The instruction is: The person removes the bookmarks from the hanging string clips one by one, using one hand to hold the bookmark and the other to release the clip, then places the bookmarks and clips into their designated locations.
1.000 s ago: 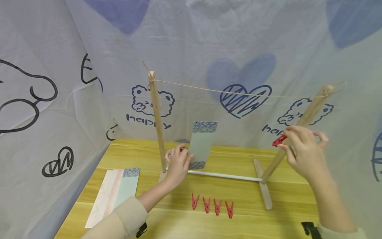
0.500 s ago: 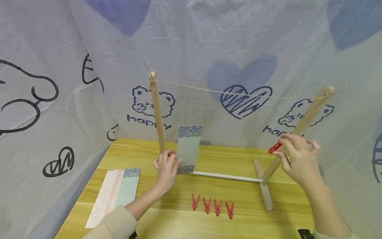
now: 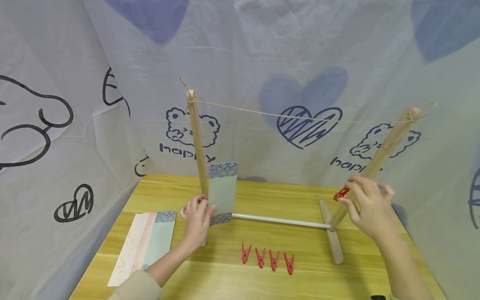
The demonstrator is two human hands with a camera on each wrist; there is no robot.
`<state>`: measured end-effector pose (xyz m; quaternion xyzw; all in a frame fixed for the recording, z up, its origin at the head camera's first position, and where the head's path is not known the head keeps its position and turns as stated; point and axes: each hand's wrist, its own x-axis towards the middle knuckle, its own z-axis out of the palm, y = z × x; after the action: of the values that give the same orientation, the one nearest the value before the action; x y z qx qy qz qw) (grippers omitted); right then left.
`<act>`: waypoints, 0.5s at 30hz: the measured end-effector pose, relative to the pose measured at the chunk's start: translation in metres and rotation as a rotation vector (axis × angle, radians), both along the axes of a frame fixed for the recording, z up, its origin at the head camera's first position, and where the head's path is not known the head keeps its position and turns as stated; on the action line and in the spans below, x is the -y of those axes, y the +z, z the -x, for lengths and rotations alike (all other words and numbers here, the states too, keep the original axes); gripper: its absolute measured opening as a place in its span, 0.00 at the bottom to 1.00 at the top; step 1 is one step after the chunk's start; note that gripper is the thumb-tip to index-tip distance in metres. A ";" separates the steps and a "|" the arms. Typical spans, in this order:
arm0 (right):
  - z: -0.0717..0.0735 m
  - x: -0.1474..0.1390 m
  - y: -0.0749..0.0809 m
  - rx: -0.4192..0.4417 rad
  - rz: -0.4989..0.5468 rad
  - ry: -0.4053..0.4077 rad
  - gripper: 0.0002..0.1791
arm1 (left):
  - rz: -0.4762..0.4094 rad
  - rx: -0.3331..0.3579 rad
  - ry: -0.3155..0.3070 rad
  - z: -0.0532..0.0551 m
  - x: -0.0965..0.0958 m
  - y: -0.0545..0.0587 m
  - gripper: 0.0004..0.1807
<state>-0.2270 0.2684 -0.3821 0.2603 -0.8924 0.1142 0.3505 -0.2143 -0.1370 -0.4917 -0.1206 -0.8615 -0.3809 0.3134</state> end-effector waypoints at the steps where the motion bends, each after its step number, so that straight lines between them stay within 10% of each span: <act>1: 0.000 0.000 -0.002 0.002 0.002 0.000 0.37 | 0.001 0.000 0.005 -0.001 0.002 -0.001 0.06; 15: -0.006 0.001 -0.024 0.050 0.008 -0.016 0.39 | -0.027 0.029 0.057 -0.016 0.026 -0.014 0.06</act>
<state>-0.2215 0.2674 -0.4060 0.2491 -0.9023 0.1213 0.3302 -0.1985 -0.1631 -0.5058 -0.0862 -0.8639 -0.3849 0.3132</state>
